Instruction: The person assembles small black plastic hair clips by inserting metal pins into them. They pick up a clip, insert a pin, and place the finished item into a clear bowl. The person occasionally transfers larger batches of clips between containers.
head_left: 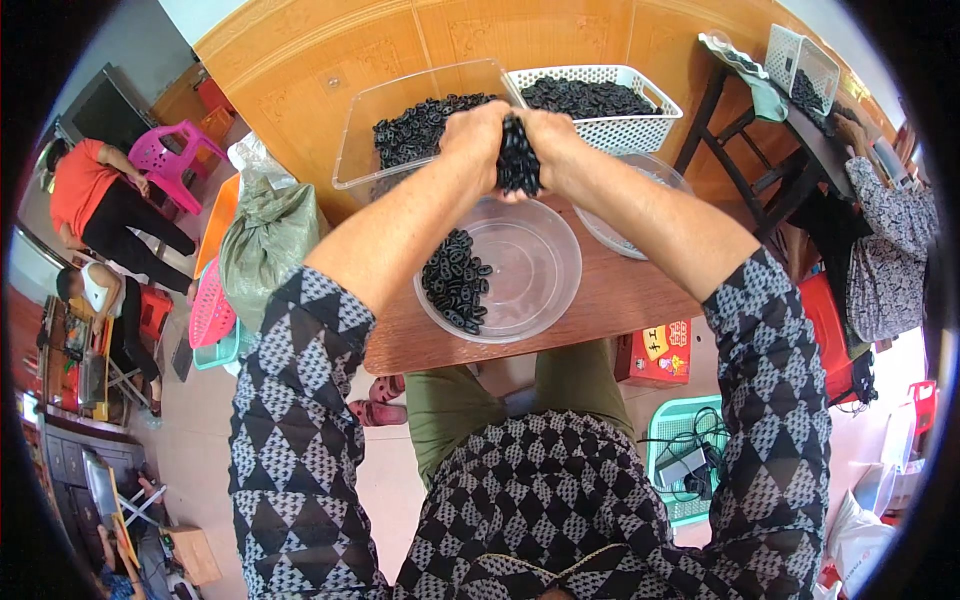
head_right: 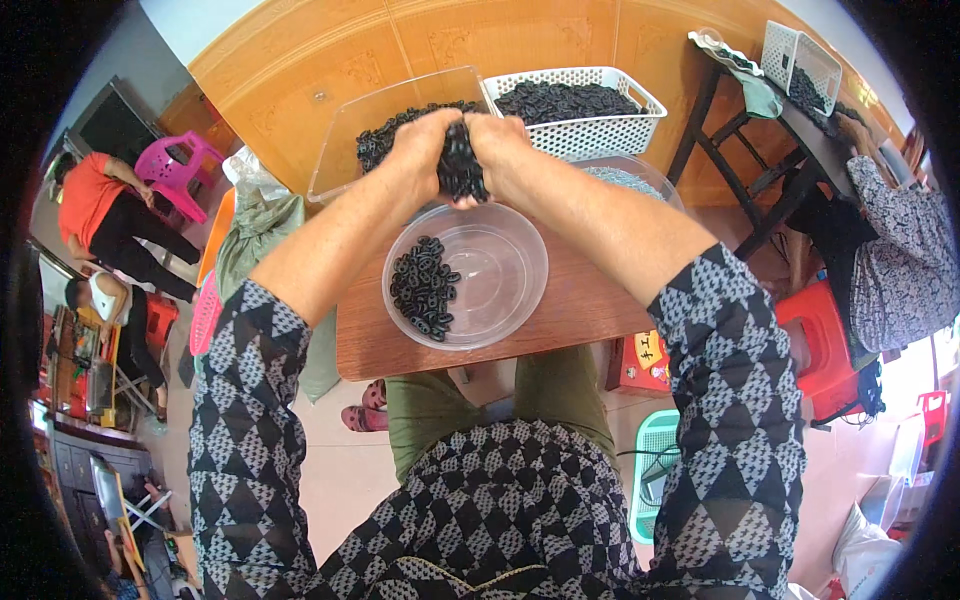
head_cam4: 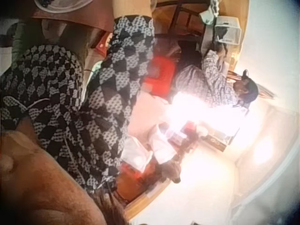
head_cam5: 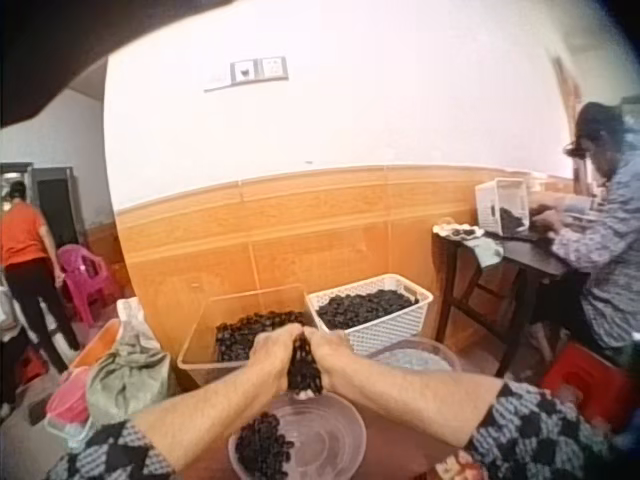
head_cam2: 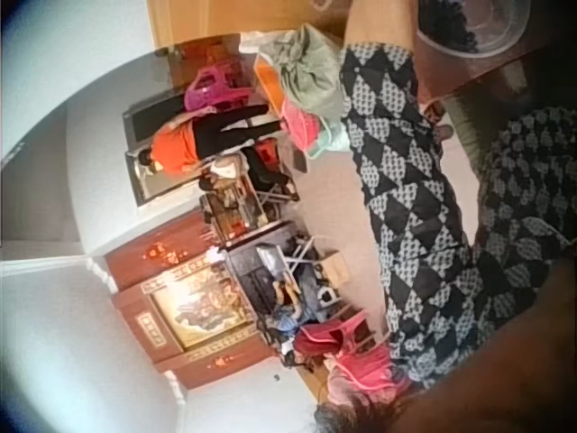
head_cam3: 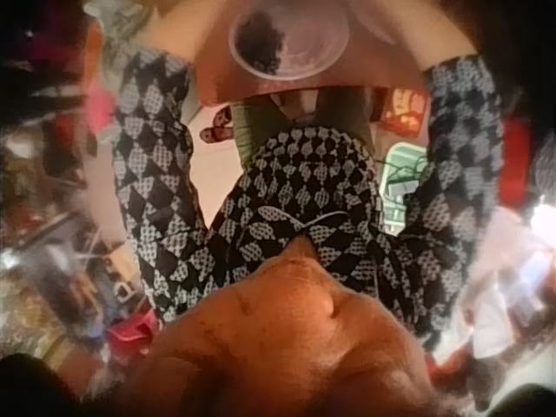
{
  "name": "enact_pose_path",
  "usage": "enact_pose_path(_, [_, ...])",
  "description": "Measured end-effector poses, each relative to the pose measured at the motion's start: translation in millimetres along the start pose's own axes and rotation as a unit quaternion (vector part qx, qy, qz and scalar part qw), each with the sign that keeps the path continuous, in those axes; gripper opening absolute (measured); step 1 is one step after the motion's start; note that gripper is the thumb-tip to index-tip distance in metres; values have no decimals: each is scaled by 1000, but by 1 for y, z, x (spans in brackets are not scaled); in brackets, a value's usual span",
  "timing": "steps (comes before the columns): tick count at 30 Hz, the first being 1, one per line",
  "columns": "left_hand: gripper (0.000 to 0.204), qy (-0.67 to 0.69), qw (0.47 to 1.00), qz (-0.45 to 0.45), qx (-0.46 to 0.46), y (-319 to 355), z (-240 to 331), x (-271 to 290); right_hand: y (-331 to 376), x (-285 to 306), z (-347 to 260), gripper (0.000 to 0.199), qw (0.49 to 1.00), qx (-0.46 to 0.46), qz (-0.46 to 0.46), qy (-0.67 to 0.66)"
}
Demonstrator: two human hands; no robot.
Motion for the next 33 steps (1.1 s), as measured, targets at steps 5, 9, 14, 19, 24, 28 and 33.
enact_pose_path(5, [33,20,995,-21,94,16,-34,-1,-4,19,30,28,999,-51,13,6])
enact_pose_path(9, [25,-26,999,24,27,-20,-96,15,-5,16,63,38,995,-59,45,67])
enact_pose_path(14, [54,-57,996,35,55,-1,-117,25,-13,25,86,48,978,-56,69,190])
enact_pose_path(19, [52,-122,992,17,-25,18,-115,23,-21,39,98,54,931,96,108,334])
enact_pose_path(24, [47,-168,984,11,-53,34,-109,29,-16,45,105,47,927,126,74,345])
enact_pose_path(28, [48,-195,976,-21,-98,39,-109,32,-22,58,112,42,937,127,27,324])
enact_pose_path(33, [48,-273,950,-75,-135,53,-104,42,-2,61,97,37,919,175,-36,352])
Point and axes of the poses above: each hand's wrist, its own y-axis away from the middle knuckle, its own x-axis out of the back of the hand, z = x × y, the point moved 1 cm from there along -y, towards the middle knuckle, and after that the axes turned 9 degrees about z, right-handed, at the moved point
